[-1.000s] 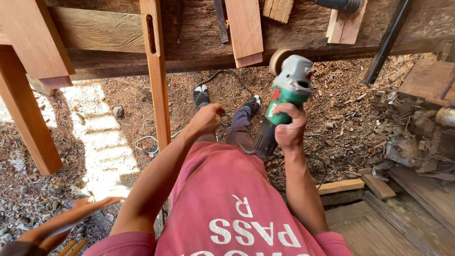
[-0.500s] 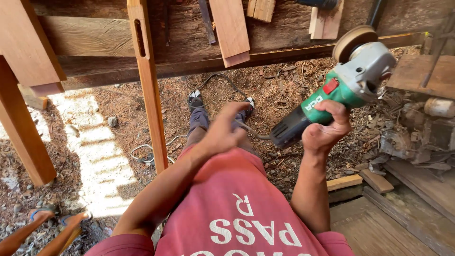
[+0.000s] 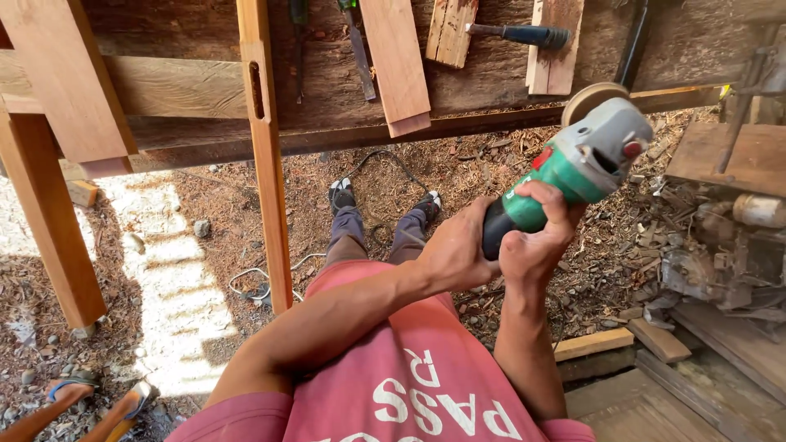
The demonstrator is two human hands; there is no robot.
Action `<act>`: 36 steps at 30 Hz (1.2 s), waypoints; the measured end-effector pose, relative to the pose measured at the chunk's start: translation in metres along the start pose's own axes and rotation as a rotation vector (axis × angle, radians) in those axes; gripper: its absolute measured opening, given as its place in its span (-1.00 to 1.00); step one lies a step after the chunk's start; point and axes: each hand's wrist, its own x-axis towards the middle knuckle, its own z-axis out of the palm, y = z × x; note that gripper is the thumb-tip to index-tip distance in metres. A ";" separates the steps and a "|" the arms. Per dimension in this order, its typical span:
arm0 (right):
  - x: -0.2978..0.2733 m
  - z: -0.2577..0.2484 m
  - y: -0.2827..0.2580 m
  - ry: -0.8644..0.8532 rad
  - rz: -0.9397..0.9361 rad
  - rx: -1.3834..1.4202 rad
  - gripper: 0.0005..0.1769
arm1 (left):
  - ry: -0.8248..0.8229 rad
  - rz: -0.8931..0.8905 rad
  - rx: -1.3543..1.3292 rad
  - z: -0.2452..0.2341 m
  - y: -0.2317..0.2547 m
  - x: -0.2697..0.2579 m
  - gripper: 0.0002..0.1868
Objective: Sanding wooden furniture components using an angle grinder
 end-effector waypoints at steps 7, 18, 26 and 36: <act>-0.010 0.020 0.038 -0.091 0.046 0.149 -0.65 | 0.090 -0.013 0.153 0.003 -0.011 -0.009 -0.12; 0.010 0.009 0.029 -0.239 0.335 1.452 -0.41 | -0.104 0.126 -0.189 -0.037 0.051 -0.032 0.19; 0.004 0.010 0.075 -0.313 0.430 2.222 -0.48 | -0.433 -0.036 -0.299 -0.074 0.038 -0.038 -0.25; 0.025 0.001 0.147 -0.247 0.402 1.977 -0.41 | -0.382 0.214 -0.304 -0.061 -0.004 -0.055 -0.76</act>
